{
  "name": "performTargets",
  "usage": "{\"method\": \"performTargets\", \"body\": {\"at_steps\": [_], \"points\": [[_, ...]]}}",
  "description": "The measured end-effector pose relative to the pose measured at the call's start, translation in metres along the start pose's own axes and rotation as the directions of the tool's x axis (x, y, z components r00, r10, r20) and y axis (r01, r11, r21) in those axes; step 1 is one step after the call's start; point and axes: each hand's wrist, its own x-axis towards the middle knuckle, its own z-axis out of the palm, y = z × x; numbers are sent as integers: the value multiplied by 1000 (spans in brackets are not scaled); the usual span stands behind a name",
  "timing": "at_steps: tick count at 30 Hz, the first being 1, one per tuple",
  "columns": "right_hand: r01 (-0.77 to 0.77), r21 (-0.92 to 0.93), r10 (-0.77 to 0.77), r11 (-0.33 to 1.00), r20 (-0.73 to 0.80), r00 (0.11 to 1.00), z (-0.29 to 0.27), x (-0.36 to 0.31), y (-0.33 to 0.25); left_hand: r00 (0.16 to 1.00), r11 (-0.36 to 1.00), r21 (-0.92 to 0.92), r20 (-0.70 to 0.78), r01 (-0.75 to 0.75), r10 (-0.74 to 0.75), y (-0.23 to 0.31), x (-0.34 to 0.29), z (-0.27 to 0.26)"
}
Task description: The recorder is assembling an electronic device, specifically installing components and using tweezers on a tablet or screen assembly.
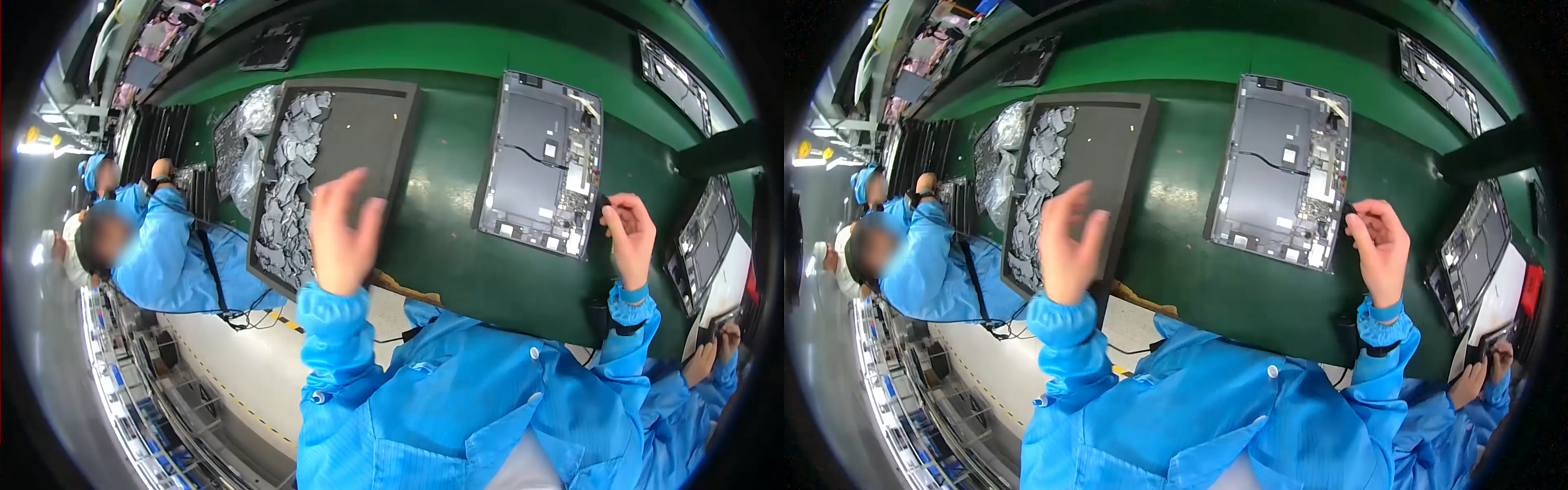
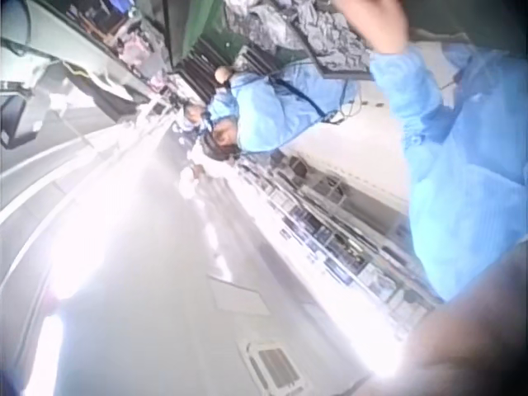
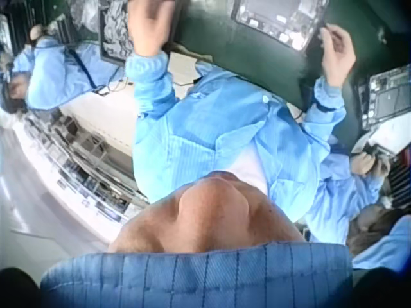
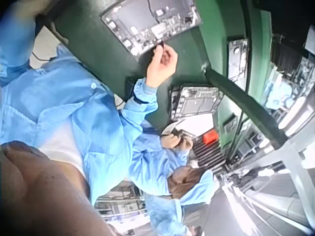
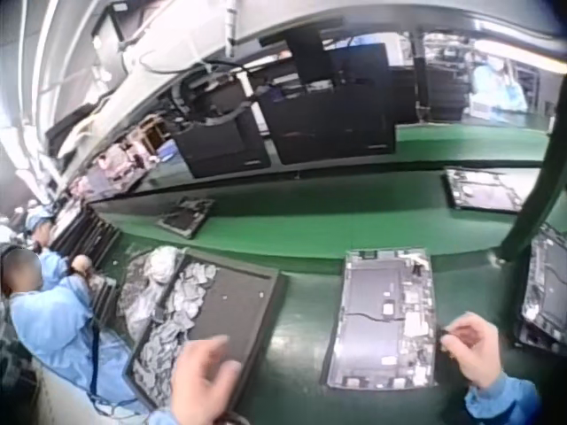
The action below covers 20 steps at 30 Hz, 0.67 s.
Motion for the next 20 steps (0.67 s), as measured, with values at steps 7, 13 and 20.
{"method": "performTargets", "body": {"at_steps": [7,13,20], "points": [[3,55,-3,998,12,1000,0,3,1,956,903,317,-124,290,-264,-140,12,-17],[7,66,-9,998,26,1000,0,4,-2,985,845,506,-101,174,-143,-172,67,18],[16,4,-15,1000,-115,993,-22,-7,-7,980,851,485,-82,199,-182,-187,73,-3]]}}
